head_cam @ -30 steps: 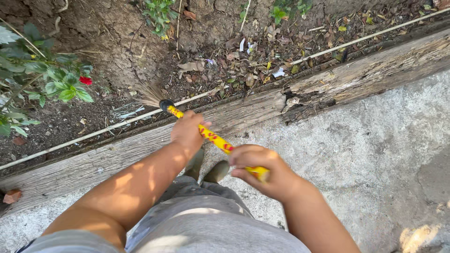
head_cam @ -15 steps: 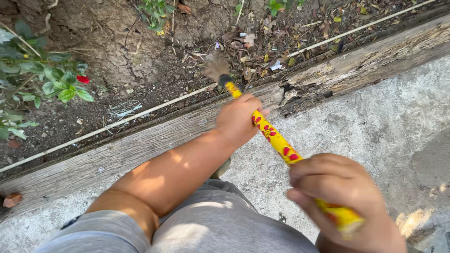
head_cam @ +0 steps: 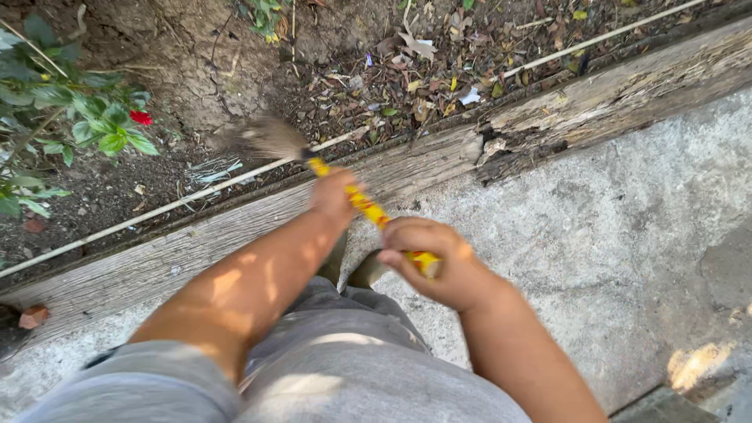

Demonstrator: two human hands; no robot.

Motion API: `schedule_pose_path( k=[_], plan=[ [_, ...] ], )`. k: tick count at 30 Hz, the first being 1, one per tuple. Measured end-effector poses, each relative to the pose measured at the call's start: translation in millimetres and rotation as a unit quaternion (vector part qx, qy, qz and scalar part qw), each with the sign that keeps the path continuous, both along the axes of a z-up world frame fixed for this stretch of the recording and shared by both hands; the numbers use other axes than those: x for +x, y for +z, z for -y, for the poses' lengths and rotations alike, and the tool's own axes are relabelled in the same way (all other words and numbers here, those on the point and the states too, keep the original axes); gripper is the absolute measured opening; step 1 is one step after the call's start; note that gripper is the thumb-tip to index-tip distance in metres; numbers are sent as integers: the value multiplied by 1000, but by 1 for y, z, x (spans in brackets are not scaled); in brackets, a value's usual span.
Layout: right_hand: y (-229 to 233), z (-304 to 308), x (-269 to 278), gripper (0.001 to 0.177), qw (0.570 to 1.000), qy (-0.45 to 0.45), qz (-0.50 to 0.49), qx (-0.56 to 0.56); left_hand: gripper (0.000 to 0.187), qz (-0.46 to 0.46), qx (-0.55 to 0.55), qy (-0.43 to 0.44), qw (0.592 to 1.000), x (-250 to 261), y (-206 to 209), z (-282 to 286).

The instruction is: The person sweeps debris from a concrete path and garden border using a broom, moving leaves and soil into a pile.

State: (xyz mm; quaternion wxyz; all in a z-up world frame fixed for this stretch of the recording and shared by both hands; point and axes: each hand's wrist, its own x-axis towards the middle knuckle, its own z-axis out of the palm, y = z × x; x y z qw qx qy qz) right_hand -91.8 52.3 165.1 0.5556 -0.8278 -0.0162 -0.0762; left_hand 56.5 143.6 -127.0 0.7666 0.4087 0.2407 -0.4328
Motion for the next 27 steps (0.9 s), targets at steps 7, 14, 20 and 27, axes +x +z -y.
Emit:
schedule_pose_path(
  k=[7, 14, 20, 27],
  plan=[
    [108, 18, -10, 29, 973, -27, -37, -228, 23, 665, 172, -270, 675, -32, 114, 85],
    [125, 37, -56, 13, 992, -71, 4, -100, 24, 747, 179, -276, 577, -30, 214, 36],
    [66, 32, -59, 7, 994, -91, -55, 35, 15, 752, 238, -331, 518, -34, 161, -8],
    [86, 18, -34, 21, 985, -59, -81, -140, 20, 674, 245, -355, 599, -64, 138, 68]
  ],
)
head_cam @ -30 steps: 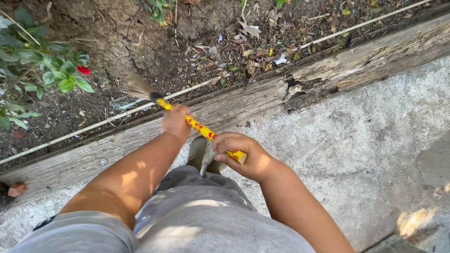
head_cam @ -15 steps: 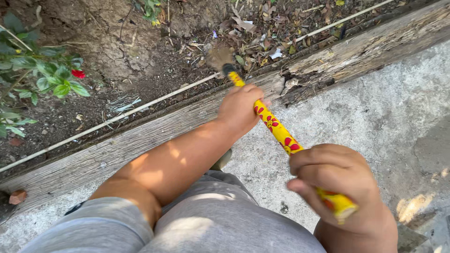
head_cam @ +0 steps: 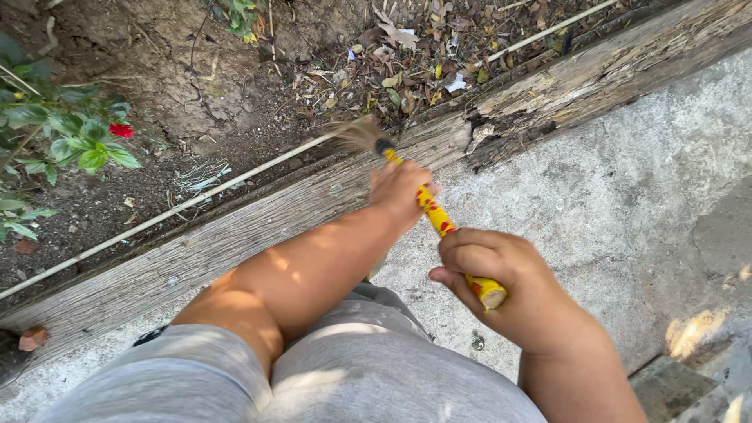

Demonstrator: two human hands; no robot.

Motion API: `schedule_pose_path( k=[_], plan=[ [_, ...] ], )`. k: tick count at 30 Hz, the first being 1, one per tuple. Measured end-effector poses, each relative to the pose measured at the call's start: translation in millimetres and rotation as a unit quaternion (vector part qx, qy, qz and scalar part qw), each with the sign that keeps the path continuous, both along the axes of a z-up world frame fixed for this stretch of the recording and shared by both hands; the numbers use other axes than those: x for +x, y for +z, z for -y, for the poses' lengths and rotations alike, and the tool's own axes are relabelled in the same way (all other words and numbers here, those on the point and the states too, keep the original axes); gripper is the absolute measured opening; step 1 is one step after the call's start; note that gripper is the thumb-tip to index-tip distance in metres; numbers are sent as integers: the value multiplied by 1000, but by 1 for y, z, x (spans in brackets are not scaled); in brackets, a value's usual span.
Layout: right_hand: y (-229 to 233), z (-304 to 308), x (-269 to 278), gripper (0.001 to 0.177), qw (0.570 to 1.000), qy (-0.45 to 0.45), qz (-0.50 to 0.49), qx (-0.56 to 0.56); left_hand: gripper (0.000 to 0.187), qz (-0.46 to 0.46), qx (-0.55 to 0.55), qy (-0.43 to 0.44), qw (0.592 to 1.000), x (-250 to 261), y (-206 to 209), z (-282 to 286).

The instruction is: The person sweeps debris from a concrete path and garden border using a broom, moving leaves and soil into a pile.

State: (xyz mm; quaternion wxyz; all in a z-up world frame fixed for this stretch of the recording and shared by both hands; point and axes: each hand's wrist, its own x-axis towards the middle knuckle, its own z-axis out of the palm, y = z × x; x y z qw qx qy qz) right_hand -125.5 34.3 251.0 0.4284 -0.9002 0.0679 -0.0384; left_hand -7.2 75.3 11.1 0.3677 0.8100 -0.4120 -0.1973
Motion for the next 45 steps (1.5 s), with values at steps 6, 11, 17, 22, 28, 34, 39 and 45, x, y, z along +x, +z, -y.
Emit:
schedule_pose_path(
  k=[6, 11, 17, 22, 28, 34, 39, 45],
  plan=[
    [57, 1, -12, 23, 995, 28, 44, -89, 28, 33, -141, -25, 989, 7, 57, 6],
    [41, 19, -38, 14, 995, -22, 92, 38, 38, 43, -115, -28, 992, 18, 66, -26],
    [-47, 11, -15, 12, 975, -103, 45, 192, 29, 83, 24, 7, 996, 45, -10, -44],
    [-32, 3, 10, 19, 999, -23, 22, -42, 13, 67, -25, 45, 996, 31, -31, 22],
    [28, 0, 2, 21, 988, 52, 46, -137, 18, -32, -196, 50, 979, 21, 29, 43],
    [32, 24, -33, 14, 991, -80, 88, 58, 33, 66, -122, 4, 990, 37, 67, 3],
    [-42, 19, -20, 12, 973, -102, 65, 196, 29, 84, 83, -62, 991, 47, 10, -29],
    [-24, 12, -2, 22, 997, -52, 59, -16, 20, 41, 16, 7, 999, 19, -18, 37]
  ],
)
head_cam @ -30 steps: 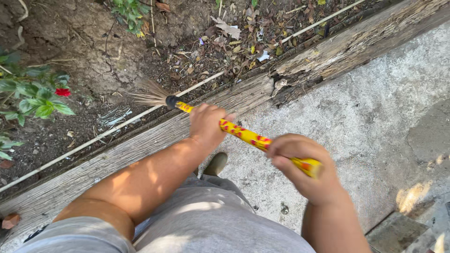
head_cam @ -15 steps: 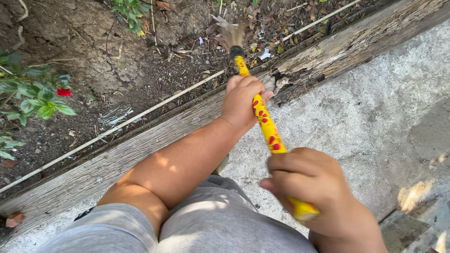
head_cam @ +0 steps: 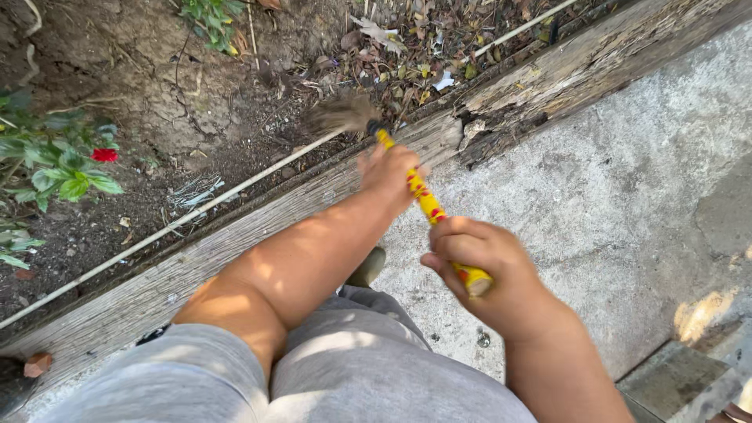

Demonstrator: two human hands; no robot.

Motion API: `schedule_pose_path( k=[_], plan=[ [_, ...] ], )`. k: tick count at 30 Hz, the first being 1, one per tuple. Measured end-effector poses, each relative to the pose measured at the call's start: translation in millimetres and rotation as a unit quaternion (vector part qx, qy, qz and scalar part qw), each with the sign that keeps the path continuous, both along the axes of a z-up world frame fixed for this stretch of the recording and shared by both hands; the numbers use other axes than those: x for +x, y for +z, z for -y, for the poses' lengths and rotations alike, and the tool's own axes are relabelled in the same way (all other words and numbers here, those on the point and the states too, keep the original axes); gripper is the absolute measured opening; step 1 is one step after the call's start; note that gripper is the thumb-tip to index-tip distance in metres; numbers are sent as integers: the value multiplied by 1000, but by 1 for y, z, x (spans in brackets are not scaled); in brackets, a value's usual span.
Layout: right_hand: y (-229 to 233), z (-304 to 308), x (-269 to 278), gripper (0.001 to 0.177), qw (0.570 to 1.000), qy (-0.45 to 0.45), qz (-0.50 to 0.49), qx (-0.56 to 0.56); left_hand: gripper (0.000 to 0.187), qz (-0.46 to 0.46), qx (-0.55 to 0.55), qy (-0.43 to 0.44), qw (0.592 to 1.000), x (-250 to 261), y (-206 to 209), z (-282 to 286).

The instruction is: The person sweeps debris from a concrete path and garden border using a broom, moving leaves and soil into a pile.

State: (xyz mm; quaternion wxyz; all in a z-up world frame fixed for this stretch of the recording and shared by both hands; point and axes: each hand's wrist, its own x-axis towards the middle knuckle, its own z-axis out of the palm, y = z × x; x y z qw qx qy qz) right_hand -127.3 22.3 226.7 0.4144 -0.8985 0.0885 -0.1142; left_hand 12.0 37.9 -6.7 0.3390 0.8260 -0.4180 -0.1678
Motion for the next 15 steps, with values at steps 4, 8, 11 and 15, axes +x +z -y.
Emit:
schedule_pose_path(
  k=[4, 8, 11, 15],
  plan=[
    [46, 6, -6, 23, 996, 22, 21, -86, 24, -7, -120, -24, 992, 2, 43, 14],
    [62, 9, -37, 18, 998, -39, 45, 6, 30, 9, -143, -56, 988, -2, 63, -3],
    [23, 15, -39, 13, 985, -112, 54, 118, 29, 33, -58, -77, 995, 5, 48, -22],
    [-13, 9, -19, 14, 986, -105, 3, 130, 28, 2, 62, -86, 994, 7, 24, -14]
  ],
)
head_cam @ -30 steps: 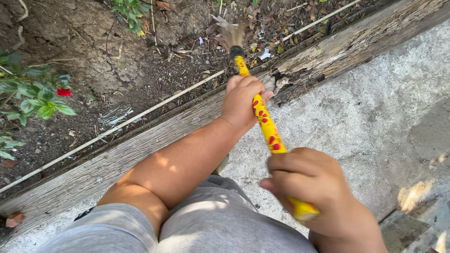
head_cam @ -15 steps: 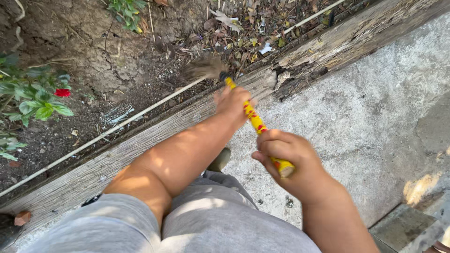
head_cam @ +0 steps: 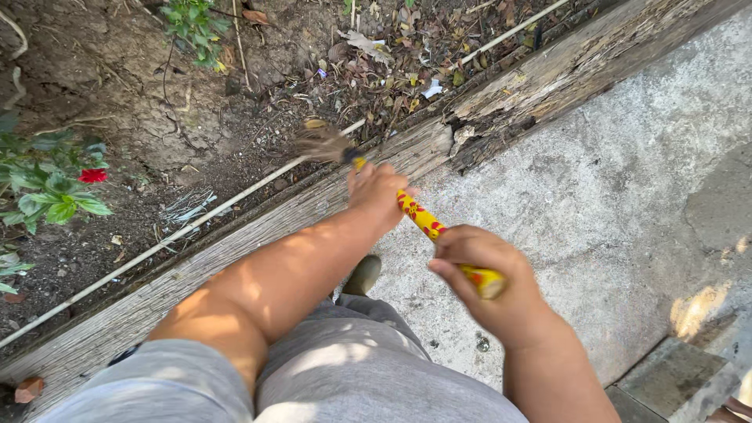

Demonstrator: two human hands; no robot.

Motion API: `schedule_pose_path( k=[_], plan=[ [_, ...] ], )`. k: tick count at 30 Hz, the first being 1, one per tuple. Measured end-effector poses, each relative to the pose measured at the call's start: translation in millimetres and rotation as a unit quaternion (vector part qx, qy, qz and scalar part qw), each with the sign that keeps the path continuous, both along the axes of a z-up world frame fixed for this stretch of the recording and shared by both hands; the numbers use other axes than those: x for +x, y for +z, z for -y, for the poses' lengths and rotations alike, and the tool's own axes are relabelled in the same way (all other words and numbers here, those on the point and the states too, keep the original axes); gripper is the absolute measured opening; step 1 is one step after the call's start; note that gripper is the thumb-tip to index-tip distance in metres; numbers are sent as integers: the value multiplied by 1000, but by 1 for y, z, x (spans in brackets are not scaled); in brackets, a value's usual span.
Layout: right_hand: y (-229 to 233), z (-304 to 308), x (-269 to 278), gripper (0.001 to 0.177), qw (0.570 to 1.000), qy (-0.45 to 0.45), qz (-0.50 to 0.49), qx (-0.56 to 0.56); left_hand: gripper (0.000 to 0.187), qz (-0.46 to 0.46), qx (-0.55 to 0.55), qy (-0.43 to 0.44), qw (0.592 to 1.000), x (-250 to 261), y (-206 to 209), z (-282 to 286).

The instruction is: The person sweeps debris from a concrete path and garden border using a broom, moving leaves and soil into a pile.

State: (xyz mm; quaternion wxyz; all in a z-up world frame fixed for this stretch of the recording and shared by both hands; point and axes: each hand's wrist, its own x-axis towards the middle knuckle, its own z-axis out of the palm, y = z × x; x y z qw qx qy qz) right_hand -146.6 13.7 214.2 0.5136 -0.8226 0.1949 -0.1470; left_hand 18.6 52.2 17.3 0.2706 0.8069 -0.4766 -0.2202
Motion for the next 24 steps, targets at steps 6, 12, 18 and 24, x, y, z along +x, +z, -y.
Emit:
schedule_pose_path(
  k=[6, 12, 18, 24],
  plan=[
    [38, 7, 8, 19, 979, 70, -4, -189, 24, -11, -158, 38, 987, -8, 14, 45],
    [56, 11, -36, 14, 999, -12, 44, -19, 37, -14, -166, -23, 986, -13, 30, 4],
    [-10, -3, -1, 15, 1000, 17, -4, -10, 27, 36, 10, 14, 999, 0, -24, -12],
    [33, 4, 17, 19, 971, 104, -34, -211, 19, 31, -184, 52, 981, -9, -6, 49]
  ],
)
